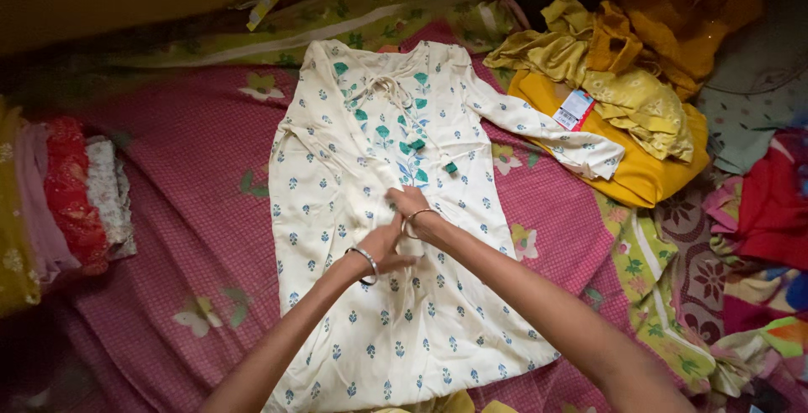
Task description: The person lays a white patterned top on a bed, smooths it, ties the drawstrings at the neckline, and then folds the garment in half. The person handles the top by hand throughout the process.
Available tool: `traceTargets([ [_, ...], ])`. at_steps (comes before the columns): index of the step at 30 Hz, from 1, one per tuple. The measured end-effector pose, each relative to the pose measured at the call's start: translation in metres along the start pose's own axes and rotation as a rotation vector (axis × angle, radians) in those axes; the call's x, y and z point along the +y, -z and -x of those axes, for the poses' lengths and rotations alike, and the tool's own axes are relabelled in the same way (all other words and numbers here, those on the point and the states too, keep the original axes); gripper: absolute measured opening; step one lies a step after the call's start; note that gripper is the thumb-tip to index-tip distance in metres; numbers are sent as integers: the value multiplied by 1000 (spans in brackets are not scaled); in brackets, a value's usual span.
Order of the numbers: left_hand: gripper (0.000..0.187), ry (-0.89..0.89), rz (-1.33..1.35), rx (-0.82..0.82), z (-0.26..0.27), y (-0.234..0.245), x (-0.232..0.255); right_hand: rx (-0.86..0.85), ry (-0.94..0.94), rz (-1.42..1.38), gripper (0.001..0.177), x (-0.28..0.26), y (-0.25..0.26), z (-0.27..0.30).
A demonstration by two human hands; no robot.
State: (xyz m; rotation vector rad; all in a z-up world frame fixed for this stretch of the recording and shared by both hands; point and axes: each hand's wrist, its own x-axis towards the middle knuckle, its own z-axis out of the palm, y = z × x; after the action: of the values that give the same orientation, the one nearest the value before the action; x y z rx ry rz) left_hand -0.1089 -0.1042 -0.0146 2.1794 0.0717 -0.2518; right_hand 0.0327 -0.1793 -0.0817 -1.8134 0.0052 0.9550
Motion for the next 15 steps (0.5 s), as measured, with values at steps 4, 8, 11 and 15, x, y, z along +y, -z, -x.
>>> traceTargets([
  [4,61,61,152,-156,8,3,-1,33,57,150,26,14,22,-3],
  [8,36,101,213,126,-3,12,-43,29,114,252,28,27,26,-10],
  [11,25,159,141,474,4,33,-72,102,105,257,32,32,23,-13],
  [15,36,334,102,563,14,64,-80,109,142,308,40,19,19,6],
])
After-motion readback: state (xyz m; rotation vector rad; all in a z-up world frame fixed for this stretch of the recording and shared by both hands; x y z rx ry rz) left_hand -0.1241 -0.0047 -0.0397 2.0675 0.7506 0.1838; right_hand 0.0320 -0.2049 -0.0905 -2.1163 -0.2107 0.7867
